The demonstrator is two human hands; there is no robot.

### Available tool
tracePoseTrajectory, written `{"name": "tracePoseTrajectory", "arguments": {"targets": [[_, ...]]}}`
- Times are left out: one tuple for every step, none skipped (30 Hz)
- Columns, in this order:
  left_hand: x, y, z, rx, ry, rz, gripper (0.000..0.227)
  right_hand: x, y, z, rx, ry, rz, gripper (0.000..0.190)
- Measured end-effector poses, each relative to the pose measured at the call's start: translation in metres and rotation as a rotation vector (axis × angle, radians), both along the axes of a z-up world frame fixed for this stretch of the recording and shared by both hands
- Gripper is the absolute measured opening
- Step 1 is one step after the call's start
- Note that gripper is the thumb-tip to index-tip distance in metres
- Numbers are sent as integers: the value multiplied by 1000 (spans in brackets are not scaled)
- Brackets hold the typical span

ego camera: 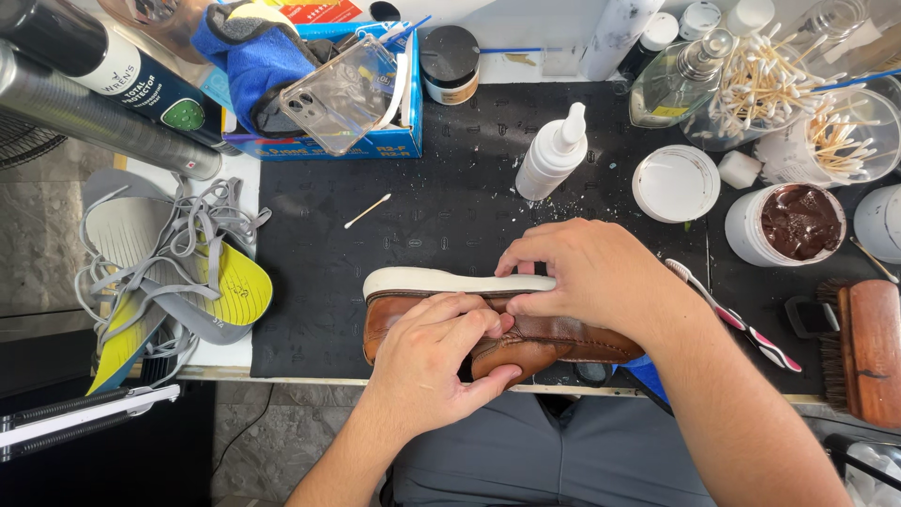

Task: The person cleans a pair of brown leather slip-on shoes using a toothbrush, a cloth, a spray bottle, and cotton swabs. They apply a cleaning solution to the cloth and wipe the shoe surfaces, then use a toothbrush to scrub the leather and a cotton swab to clean the seams and edges.

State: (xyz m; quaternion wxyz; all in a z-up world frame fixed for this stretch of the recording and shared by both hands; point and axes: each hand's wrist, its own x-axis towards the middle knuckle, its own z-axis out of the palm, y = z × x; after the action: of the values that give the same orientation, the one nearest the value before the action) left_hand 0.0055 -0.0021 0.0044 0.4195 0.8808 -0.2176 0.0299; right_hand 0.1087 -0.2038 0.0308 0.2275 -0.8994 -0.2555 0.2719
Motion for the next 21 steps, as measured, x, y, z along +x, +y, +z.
{"name": "tracePoseTrajectory", "arguments": {"targets": [[0,0,0,1,7,9,40,0,-1,0,68,-56,35,38],[0,1,0,4,12,18,41,-1,-5,0,136,-114,69,36],[0,1,0,6,16,27,42,-2,-9,1,205,-173,102,34],[0,1,0,-6,17,26,42,-1,-16,2,249,-53,57,37],[0,1,0,-18,18,24,42,0,-23,3,294,67,13,41],[-1,1,-1,-31,19,25,42,0,-28,3,337,188,-29,45],[0,1,-1,-27,28,19,41,0,-32,4,286,217,-82,47],[-2,1,-1,-21,43,20,41,-1,-33,3,235,252,-128,49],[-3,2,-1,-15,57,21,41,-2,-33,3,183,287,-173,51],[-3,2,-2,-22,46,22,40,-3,-33,3,192,256,-167,50],[-4,1,-1,-28,35,23,40,-4,-30,2,200,225,-160,50],[-3,1,0,-32,21,29,40,-4,-27,3,210,191,-147,49],[-1,1,0,-23,19,26,39,-3,-22,3,207,111,-136,43],[-2,1,0,-14,27,22,39,-6,-18,2,201,40,-126,39],[-3,1,0,-6,35,18,39,-8,-14,1,196,-30,-116,35],[-2,1,0,-8,26,20,39,-9,-10,1,142,-60,-130,37],[-2,0,0,-11,17,21,39,-11,-6,0,89,-90,-144,39],[-2,0,0,-12,8,23,39,-13,-3,0,37,-121,-157,42],[-2,1,0,-5,31,33,40,-15,-1,0,11,-135,-157,42],[-3,0,0,0,54,41,40,-17,0,-1,-16,-149,-158,42],[-3,0,-1,6,77,50,40,-19,0,-1,-44,-163,-159,42]]}}
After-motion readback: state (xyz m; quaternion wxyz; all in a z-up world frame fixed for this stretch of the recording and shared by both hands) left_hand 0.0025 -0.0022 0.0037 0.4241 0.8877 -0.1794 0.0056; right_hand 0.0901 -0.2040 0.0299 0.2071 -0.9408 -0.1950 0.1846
